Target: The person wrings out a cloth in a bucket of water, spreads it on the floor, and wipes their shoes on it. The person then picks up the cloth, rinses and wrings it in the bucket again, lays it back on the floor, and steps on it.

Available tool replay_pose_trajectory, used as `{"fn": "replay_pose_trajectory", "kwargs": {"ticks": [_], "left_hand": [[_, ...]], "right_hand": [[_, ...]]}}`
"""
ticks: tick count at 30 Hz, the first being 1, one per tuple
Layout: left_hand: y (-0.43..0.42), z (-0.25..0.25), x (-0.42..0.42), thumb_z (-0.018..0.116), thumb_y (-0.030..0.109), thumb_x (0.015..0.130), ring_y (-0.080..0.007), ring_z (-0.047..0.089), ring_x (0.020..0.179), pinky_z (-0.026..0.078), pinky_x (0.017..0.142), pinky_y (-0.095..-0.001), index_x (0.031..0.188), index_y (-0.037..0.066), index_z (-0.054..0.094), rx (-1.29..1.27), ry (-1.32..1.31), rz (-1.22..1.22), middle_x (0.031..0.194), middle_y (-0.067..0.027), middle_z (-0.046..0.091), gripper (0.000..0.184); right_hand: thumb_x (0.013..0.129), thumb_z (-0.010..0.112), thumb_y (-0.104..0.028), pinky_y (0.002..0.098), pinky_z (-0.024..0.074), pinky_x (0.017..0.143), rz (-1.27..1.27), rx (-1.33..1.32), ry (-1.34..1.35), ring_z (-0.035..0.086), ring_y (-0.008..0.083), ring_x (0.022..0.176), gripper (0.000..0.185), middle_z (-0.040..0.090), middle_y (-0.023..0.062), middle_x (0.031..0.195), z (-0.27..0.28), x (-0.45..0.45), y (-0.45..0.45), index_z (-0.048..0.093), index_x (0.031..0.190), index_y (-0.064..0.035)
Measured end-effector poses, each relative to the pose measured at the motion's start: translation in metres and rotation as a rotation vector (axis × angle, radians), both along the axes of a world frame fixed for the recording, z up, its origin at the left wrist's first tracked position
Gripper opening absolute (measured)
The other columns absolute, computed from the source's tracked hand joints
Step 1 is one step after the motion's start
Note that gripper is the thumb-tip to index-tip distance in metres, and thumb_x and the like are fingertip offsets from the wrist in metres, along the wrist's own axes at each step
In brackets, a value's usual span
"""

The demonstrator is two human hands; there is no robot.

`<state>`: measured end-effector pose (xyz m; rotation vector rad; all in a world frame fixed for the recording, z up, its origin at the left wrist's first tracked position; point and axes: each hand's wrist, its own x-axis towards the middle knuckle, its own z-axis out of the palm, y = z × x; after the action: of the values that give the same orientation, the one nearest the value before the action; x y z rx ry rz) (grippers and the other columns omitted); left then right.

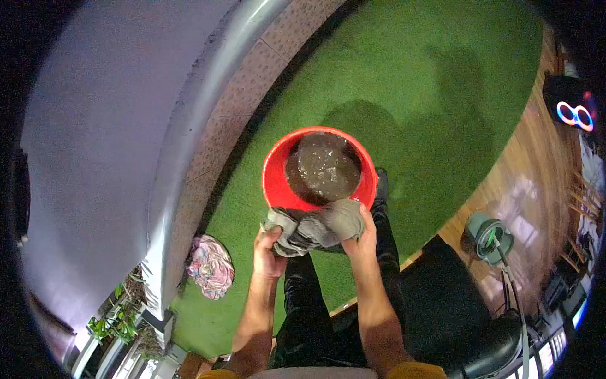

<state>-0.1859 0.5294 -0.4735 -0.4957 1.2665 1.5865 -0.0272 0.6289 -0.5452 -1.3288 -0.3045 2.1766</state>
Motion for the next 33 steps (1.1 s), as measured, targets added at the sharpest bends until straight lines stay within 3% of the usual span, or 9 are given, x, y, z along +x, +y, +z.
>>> {"fn": "replay_pose_trajectory", "kwargs": {"ticks": [2, 5, 8, 12, 15, 18, 26, 29, 33], "left_hand": [[-0.002, -0.002, 0.01, 0.058, 0.012, 0.077, -0.0248, 0.057, 0.101, 0.044, 0.091, -0.039, 0.119, 0.0, 0.048, -0.007, -0.013, 0.039, 0.11, -0.0108, 0.059, 0.045], [-0.007, 0.006, 0.02, 0.058, 0.02, 0.082, -0.0246, 0.056, 0.104, 0.043, 0.093, -0.0388, 0.12, 0.0, 0.048, -0.036, 0.019, 0.04, 0.113, -0.0121, 0.057, 0.044], [-0.015, 0.01, 0.017, 0.055, 0.032, 0.087, -0.0271, 0.053, 0.11, 0.04, 0.096, -0.0405, 0.125, 0.001, 0.044, -0.055, -0.116, 0.099, 0.122, -0.0139, 0.053, 0.05], [-0.005, 0.029, 0.013, 0.051, 0.046, 0.085, -0.0287, 0.053, 0.11, 0.039, 0.098, -0.046, 0.123, 0.003, 0.048, -0.033, -0.29, -0.026, 0.12, -0.0142, 0.055, 0.057], [0.018, 0.056, -0.006, 0.055, 0.041, 0.079, -0.0288, 0.056, 0.105, 0.042, 0.094, -0.0445, 0.118, 0.003, 0.052, -0.06, -0.382, -0.151, 0.116, -0.0149, 0.058, 0.055], [0.034, 0.058, -0.028, 0.055, 0.032, 0.081, -0.0277, 0.057, 0.103, 0.042, 0.094, -0.0432, 0.114, 0.003, 0.053, -0.099, -0.577, -0.255, 0.111, -0.015, 0.059, 0.044], [0.063, -0.016, -0.028, 0.046, 0.023, 0.089, -0.0218, 0.061, 0.087, 0.05, 0.081, -0.0372, 0.103, 0.004, 0.057, -0.057, -0.798, -0.505, 0.098, -0.0114, 0.063, 0.026], [0.09, -0.026, -0.023, 0.044, 0.024, 0.091, -0.0209, 0.062, 0.083, 0.051, 0.075, -0.0373, 0.103, 0.004, 0.057, -0.123, -0.686, -0.609, 0.095, -0.0106, 0.064, 0.027], [0.067, -0.074, -0.016, 0.046, 0.033, 0.092, -0.0203, 0.062, 0.085, 0.052, 0.075, -0.038, 0.107, 0.006, 0.057, -0.145, -0.706, -0.55, 0.101, -0.0079, 0.064, 0.033]], "right_hand": [[0.091, 0.043, -0.038, 0.0407, 0.0413, 0.094, -0.303, -0.377, 0.225, 0.055, 0.0282, 0.105, 0.044, 0.059, 0.0129, 0.113, 0.004, 0.004, -0.002, 0.052, 0.116, -0.0033], [0.089, 0.046, -0.033, 0.0403, 0.0427, 0.092, -0.232, -0.435, 0.222, 0.056, 0.0267, 0.103, 0.04, 0.058, 0.0124, 0.113, 0.011, 0.01, 0.003, 0.052, 0.115, -0.0041], [0.082, 0.056, -0.018, 0.0388, 0.0446, 0.089, -0.041, -0.108, -0.061, 0.057, 0.0262, 0.1, 0.034, 0.057, 0.0105, 0.112, 0.055, 0.003, 0.028, 0.053, 0.113, -0.0059], [0.061, 0.069, 0.0, 0.0379, 0.0469, 0.086, 0.4, 0.378, -0.365, 0.058, 0.0293, 0.1, 0.053, 0.055, 0.0136, 0.114, 0.131, -0.005, 0.061, 0.055, 0.111, -0.0077], [0.063, 0.07, -0.006, 0.0401, 0.0471, 0.087, 0.673, 1.139, -0.256, 0.057, 0.0329, 0.102, 0.046, 0.055, 0.0177, 0.114, 0.175, -0.013, 0.087, 0.057, 0.108, -0.0064], [0.064, 0.073, -0.013, 0.0438, 0.0462, 0.089, 0.754, 1.163, -0.095, 0.056, 0.0378, 0.104, 0.043, 0.054, 0.0199, 0.115, 0.203, -0.016, 0.084, 0.06, 0.104, -0.0057], [0.05, 0.069, -0.02, 0.0469, 0.0482, 0.079, 0.843, 1.577, -0.02, 0.055, 0.035, 0.093, 0.046, 0.053, 0.012, 0.098, 0.188, -0.053, 0.076, 0.059, 0.091, -0.0036], [0.05, 0.069, -0.021, 0.0446, 0.0481, 0.08, 0.98, 1.531, -0.04, 0.055, 0.0343, 0.094, 0.045, 0.053, 0.0118, 0.097, 0.145, -0.052, 0.072, 0.059, 0.09, -0.0045], [0.054, 0.07, -0.008, 0.0397, 0.0515, 0.073, 0.736, 1.257, -0.178, 0.06, 0.0311, 0.084, 0.04, 0.058, 0.0125, 0.095, 0.108, -0.041, 0.1, 0.061, 0.094, -0.0056]]}}
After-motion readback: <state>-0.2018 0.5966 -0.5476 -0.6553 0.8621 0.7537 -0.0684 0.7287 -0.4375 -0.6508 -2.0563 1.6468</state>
